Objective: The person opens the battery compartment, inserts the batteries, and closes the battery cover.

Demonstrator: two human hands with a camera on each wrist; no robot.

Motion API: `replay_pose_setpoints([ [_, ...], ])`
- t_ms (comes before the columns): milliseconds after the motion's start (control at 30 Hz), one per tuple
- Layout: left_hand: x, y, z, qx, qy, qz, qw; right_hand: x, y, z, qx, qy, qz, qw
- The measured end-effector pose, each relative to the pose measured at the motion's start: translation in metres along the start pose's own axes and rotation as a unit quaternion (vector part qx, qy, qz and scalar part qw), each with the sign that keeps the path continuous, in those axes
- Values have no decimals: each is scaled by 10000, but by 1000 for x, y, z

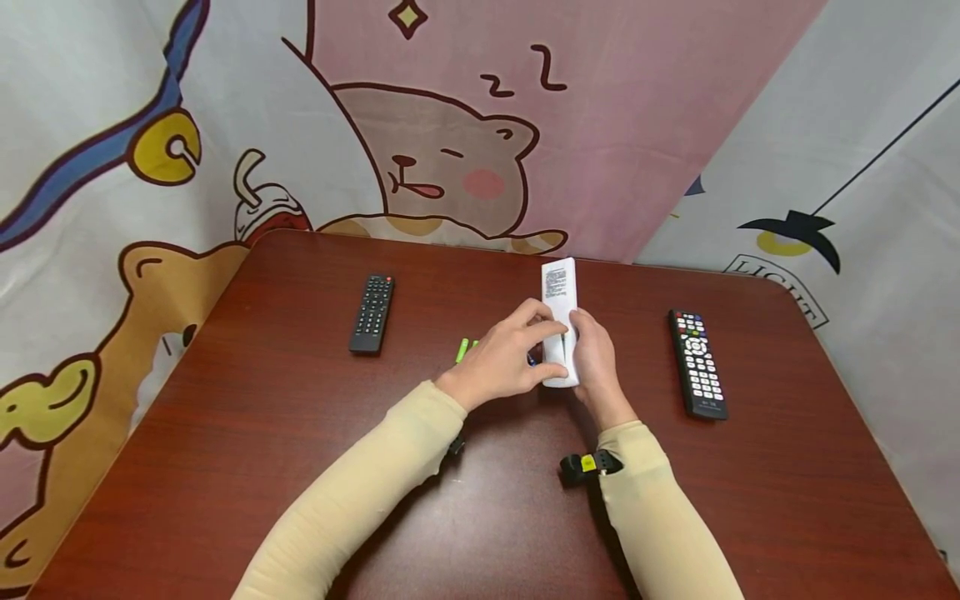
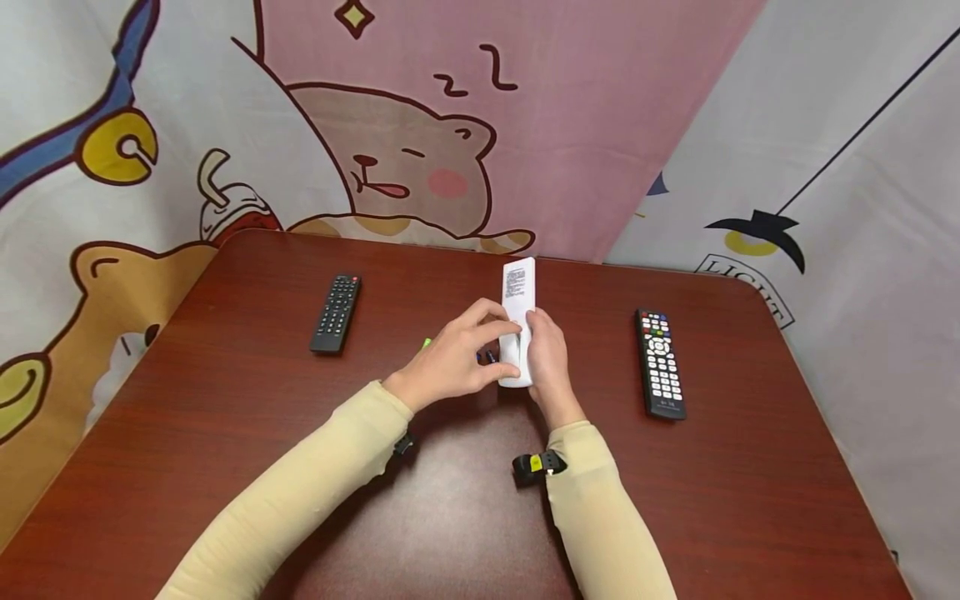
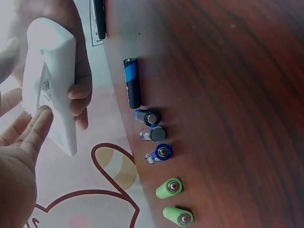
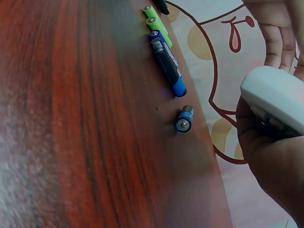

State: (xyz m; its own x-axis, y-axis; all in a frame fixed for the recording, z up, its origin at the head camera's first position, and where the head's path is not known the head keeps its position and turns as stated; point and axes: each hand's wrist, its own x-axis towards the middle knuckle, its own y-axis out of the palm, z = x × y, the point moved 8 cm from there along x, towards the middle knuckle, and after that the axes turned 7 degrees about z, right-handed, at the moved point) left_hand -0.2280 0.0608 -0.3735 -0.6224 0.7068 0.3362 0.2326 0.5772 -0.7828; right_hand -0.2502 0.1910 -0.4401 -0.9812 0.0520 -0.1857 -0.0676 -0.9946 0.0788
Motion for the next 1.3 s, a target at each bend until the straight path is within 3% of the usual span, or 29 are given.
replay_pose_setpoints([
  [333, -2, -6, 4, -103, -96, -112, 9998, -1, -1, -3, -197, 248, -139, 9994],
  [733, -8, -11, 16, -143, -344, -118, 9992, -2, -8, -5, -218, 237, -185, 9993],
  [1067, -15, -19, 26, -106, -324, -280, 9990, -2, -1, -5, 397, 151, 314, 9986],
  [1300, -23, -26, 39, -36, -541, -269, 9982, -2, 2, -6, 440, 228, 626, 9968],
])
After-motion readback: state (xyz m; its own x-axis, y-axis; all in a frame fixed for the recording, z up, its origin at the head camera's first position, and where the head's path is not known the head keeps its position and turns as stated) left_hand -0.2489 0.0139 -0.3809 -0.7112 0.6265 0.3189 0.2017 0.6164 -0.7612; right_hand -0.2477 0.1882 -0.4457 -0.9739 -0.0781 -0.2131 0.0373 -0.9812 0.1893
